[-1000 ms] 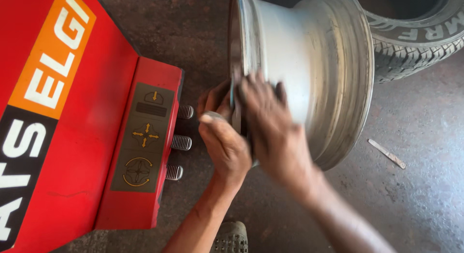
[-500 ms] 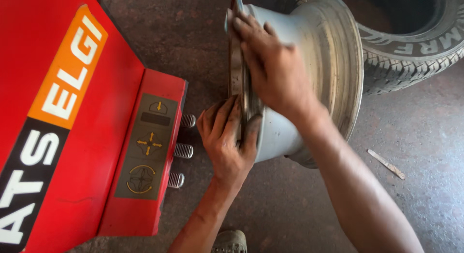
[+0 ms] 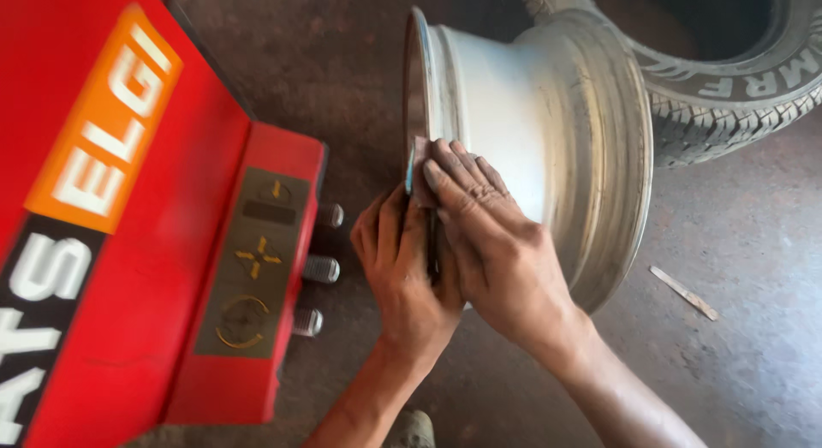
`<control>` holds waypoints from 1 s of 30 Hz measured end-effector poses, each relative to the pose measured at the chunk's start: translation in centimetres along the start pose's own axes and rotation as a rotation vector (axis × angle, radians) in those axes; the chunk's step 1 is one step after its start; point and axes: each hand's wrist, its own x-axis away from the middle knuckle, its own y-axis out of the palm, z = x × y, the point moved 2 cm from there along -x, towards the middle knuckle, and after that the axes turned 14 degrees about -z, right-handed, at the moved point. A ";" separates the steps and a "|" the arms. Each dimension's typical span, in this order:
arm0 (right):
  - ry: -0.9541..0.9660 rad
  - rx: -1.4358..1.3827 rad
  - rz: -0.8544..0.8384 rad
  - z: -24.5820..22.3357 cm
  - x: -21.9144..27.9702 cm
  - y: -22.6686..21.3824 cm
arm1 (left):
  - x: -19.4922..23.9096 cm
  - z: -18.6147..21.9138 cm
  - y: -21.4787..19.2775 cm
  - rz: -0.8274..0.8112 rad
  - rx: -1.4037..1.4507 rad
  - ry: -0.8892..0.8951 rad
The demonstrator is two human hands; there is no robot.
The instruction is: The person scrubs the surface of a metal wheel rim using a small abrasive pad. They rotate the rim by hand to access different sections while applying pressure with the pad to remove dirt and grime.
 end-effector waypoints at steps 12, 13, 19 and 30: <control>-0.173 0.163 0.146 -4.6 3.1 -1.9 | 2.2 1.1 -0.2 0.009 -0.046 0.013; 0.083 0.070 -0.031 -3.5 1.8 -1.9 | 2.6 1.2 -0.3 0.001 -0.053 0.014; -0.071 0.117 0.088 -2.6 1.4 -1.3 | 4.6 0.7 0.4 0.008 -0.078 0.048; -0.162 0.219 0.131 -5.2 2.4 -2.3 | 10.4 -0.8 1.5 -0.043 -0.168 0.050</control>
